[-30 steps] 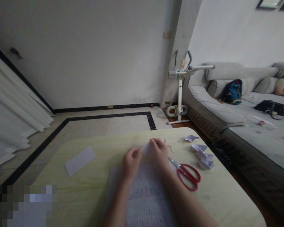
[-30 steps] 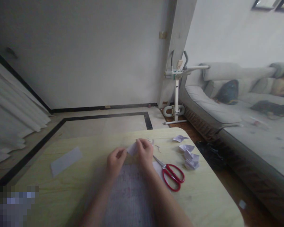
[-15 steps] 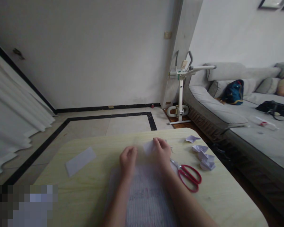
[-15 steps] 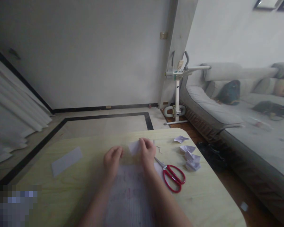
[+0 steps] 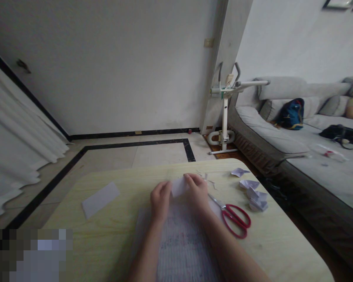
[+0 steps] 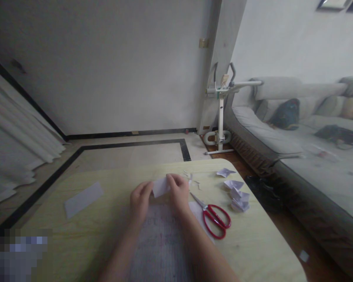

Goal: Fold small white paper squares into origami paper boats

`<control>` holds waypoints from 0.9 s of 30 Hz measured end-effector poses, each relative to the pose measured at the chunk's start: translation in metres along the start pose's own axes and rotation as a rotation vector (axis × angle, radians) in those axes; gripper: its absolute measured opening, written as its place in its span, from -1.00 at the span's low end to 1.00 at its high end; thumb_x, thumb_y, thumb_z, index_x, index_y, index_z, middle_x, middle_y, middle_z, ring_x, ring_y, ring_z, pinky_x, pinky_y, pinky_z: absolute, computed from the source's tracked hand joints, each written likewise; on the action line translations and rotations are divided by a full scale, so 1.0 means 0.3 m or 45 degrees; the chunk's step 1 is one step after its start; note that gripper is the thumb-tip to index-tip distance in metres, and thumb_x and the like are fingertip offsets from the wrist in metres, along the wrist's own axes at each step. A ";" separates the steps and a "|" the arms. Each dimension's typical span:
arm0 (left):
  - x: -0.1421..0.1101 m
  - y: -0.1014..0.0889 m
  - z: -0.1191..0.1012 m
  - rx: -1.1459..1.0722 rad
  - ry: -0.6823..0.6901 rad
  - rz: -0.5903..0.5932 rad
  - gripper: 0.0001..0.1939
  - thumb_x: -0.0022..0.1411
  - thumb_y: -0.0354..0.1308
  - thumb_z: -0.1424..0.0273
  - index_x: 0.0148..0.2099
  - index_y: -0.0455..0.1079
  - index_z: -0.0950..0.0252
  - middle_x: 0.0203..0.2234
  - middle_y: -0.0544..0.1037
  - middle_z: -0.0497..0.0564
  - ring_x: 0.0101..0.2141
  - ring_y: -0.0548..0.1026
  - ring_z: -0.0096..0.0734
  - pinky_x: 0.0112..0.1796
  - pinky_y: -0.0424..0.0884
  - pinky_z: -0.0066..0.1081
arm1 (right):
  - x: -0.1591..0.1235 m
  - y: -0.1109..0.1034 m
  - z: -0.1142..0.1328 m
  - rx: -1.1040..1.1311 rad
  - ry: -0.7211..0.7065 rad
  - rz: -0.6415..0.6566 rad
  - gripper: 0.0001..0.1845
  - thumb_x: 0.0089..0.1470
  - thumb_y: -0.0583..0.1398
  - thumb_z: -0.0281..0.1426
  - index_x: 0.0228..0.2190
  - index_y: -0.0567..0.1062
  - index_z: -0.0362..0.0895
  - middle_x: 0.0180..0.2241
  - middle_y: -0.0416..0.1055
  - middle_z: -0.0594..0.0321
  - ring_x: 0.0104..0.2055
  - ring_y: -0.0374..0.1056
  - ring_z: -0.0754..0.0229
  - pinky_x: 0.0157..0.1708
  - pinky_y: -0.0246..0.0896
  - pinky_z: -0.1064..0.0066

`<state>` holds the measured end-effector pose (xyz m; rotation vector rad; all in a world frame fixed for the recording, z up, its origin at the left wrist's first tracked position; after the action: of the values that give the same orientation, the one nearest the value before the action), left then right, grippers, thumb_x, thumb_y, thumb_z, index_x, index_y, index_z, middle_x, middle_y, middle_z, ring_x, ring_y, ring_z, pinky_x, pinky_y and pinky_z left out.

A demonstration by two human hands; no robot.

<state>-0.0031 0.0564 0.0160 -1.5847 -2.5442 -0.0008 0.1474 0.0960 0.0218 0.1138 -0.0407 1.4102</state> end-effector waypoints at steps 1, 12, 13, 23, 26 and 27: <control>0.002 -0.005 0.002 0.000 -0.007 -0.027 -0.74 0.08 0.11 0.23 -0.41 0.43 0.36 -0.55 0.48 -0.03 -0.49 0.41 -0.43 -0.47 0.31 -0.52 | -0.001 0.002 -0.002 0.000 0.002 0.014 -0.74 -0.07 0.19 -0.22 -0.49 0.55 -0.17 -0.52 0.48 0.22 -0.44 0.36 0.16 -0.41 0.22 0.39; 0.005 0.013 0.013 0.029 -0.012 0.026 -0.72 0.04 0.17 0.23 -0.30 0.45 0.36 -0.47 0.53 0.00 -0.42 0.47 -0.37 -0.39 0.38 -0.48 | -0.005 0.031 -0.021 0.013 -0.066 0.108 -0.75 -0.09 0.21 -0.27 -0.38 0.54 -0.17 -0.45 0.50 0.19 -0.39 0.39 0.14 -0.36 0.28 0.35; 0.006 0.010 0.015 0.031 -0.012 0.004 -0.72 0.05 0.16 0.23 -0.30 0.45 0.36 -0.46 0.54 0.00 -0.41 0.48 -0.37 -0.38 0.38 -0.47 | -0.005 0.036 -0.025 0.023 -0.074 0.115 -0.75 -0.11 0.22 -0.29 -0.35 0.53 -0.16 -0.43 0.50 0.20 -0.39 0.39 0.14 -0.35 0.28 0.35; 0.011 0.001 0.016 0.030 -0.034 -0.063 -0.72 -0.01 0.20 0.23 -0.32 0.46 0.36 -0.49 0.54 0.01 -0.43 0.49 -0.36 -0.40 0.39 -0.47 | -0.029 0.052 0.013 -0.164 -0.211 0.126 -0.87 -0.11 0.13 -0.42 -0.44 0.46 -0.15 -0.50 0.43 0.25 -0.43 0.34 0.19 -0.41 0.24 0.41; 0.014 0.004 0.020 -0.010 -0.055 -0.035 -0.70 0.00 0.20 0.23 -0.28 0.47 0.37 -0.44 0.57 0.04 -0.39 0.51 -0.33 -0.37 0.41 -0.46 | -0.027 0.045 0.011 -0.192 -0.238 0.086 -0.87 -0.10 0.12 -0.43 -0.43 0.45 -0.15 -0.48 0.43 0.25 -0.42 0.32 0.19 -0.40 0.22 0.41; 0.014 0.005 0.021 -0.019 -0.053 -0.029 -0.70 0.01 0.19 0.24 -0.28 0.48 0.37 -0.43 0.58 0.05 -0.37 0.52 -0.31 -0.35 0.41 -0.45 | -0.026 0.041 0.010 -0.199 -0.246 0.064 -0.87 -0.10 0.12 -0.43 -0.43 0.44 -0.15 -0.48 0.43 0.25 -0.42 0.31 0.20 -0.40 0.21 0.41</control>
<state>-0.0045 0.0613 0.0101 -1.5767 -2.5995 0.0111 0.1341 0.0899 0.0247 0.1196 -0.3145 1.4374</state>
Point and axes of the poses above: each hand's wrist, its own x-axis towards the middle knuckle, its own y-axis out of the palm, z = x × y, the point moved 5 cm from there along x, towards the middle knuckle
